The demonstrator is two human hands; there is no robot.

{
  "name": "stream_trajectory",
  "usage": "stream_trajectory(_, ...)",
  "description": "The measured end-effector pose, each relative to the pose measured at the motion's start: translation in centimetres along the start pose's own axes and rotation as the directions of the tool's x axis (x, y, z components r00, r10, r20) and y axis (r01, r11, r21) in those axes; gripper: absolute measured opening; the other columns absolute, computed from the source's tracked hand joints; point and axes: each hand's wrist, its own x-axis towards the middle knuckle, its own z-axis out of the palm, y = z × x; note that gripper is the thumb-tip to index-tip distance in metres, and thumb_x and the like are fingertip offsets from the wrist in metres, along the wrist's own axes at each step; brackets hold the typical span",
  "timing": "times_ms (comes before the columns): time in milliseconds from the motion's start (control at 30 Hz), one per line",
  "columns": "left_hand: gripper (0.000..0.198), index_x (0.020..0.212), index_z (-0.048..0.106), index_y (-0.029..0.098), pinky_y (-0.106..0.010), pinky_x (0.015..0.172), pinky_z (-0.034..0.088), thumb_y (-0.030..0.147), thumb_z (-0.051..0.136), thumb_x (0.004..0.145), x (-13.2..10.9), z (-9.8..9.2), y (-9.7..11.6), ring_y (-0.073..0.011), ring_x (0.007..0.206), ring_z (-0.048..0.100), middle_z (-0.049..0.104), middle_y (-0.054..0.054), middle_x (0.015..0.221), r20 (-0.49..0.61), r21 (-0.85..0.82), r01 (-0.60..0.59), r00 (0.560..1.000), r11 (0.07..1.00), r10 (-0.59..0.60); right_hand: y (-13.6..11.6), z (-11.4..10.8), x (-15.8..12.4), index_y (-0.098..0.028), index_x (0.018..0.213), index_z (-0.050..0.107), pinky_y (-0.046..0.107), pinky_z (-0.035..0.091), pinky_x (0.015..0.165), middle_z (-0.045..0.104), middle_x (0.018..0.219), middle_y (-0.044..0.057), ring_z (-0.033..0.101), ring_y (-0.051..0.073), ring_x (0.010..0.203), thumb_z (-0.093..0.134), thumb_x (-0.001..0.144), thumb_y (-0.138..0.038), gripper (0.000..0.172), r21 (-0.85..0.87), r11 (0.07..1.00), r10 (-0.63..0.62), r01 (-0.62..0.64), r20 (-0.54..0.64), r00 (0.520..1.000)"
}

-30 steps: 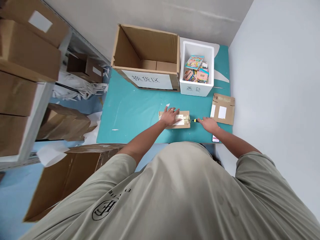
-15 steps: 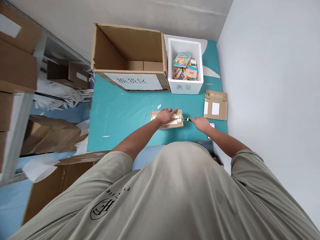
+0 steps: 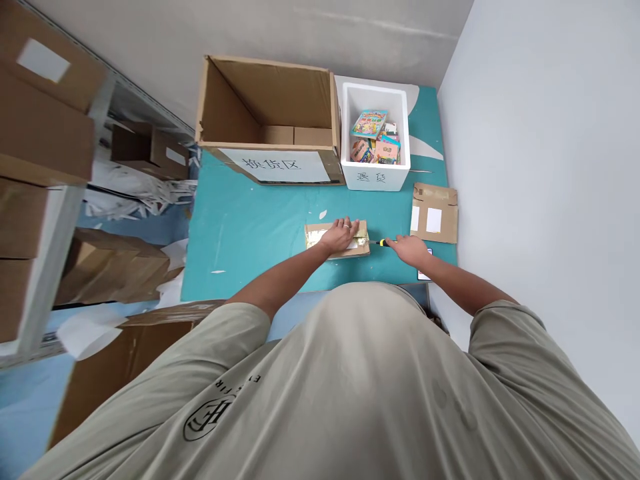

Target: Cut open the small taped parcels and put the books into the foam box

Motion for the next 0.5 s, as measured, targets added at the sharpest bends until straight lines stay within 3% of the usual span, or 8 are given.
stream_trajectory(267, 0.086, 0.188, 0.035, -0.004, -0.069, 0.14, 0.033, 0.029, 0.044, 0.109, 0.2, -0.1, -0.1, -0.0503, 0.169, 0.052, 0.049, -0.044, 0.181, 0.003, 0.009, 0.022, 1.0, 1.0, -0.022, 0.3, 1.4, 1.3, -0.028, 0.189, 0.042, 0.038, 0.049, 0.094, 0.073, 0.15, 0.023, 0.075, 0.033, 0.123, 0.031, 0.121, -0.016, 0.07, 0.008, 1.0, -0.014, 0.014, -0.037, 0.999)
stream_trajectory(500, 0.086, 0.19, 0.033, 0.002, -0.069, 0.135, 0.036, 0.034, 0.045, 0.111, 0.3, 0.3, -0.3, -0.0498, 0.163, 0.056, 0.058, -0.041, 0.173, -0.021, 0.019, 0.021, 1.0, 1.0, -0.021, 1.5, 2.6, 1.0, -0.031, 0.19, 0.04, 0.037, 0.046, 0.091, 0.074, 0.147, 0.02, 0.073, 0.032, 0.117, 0.027, 0.125, -0.025, 0.066, 0.027, 1.0, -0.003, 0.004, -0.054, 0.999)
